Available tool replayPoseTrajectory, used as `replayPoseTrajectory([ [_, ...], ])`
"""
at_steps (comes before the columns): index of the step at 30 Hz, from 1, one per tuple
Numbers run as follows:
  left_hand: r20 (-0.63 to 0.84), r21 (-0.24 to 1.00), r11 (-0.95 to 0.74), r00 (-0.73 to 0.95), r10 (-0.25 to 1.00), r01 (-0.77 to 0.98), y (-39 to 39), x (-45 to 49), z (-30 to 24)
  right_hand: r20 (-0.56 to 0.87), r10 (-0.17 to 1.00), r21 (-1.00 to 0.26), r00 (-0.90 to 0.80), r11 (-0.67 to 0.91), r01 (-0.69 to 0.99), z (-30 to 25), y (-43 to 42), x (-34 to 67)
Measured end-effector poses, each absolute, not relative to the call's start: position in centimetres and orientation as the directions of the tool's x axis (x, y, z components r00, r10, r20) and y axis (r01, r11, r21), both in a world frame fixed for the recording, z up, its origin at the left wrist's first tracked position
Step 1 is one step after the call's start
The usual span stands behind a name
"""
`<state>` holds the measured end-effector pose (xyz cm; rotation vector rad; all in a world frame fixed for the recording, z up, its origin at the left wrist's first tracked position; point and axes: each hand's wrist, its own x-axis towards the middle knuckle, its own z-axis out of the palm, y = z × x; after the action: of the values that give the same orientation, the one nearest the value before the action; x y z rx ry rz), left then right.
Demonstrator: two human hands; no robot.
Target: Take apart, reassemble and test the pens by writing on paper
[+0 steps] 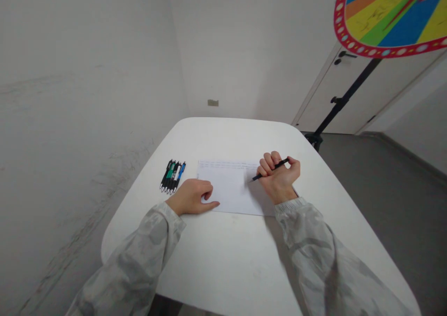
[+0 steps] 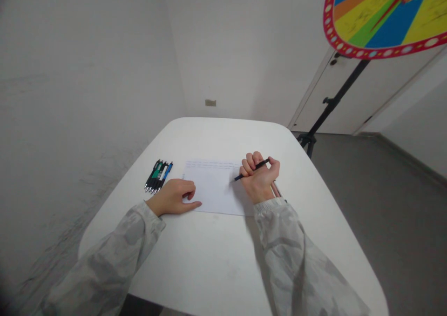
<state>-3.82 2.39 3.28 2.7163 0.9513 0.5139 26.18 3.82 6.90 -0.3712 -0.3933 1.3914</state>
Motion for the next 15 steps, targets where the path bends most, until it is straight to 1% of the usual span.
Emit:
replayPoseTrajectory([
  [9,0.26,0.322,-0.773,0.734,0.627,0.547,2.5,-3.9,3.3,0.039,0.99,-0.499,0.134,0.135,-0.856,6.5,3.8,25.6],
  [15,0.257,0.323,-0.768,0.73,0.634,0.553,2.5,-3.9,3.3,0.02,0.99,-0.606,0.138,0.122,-0.786,6.2,4.3,25.1],
])
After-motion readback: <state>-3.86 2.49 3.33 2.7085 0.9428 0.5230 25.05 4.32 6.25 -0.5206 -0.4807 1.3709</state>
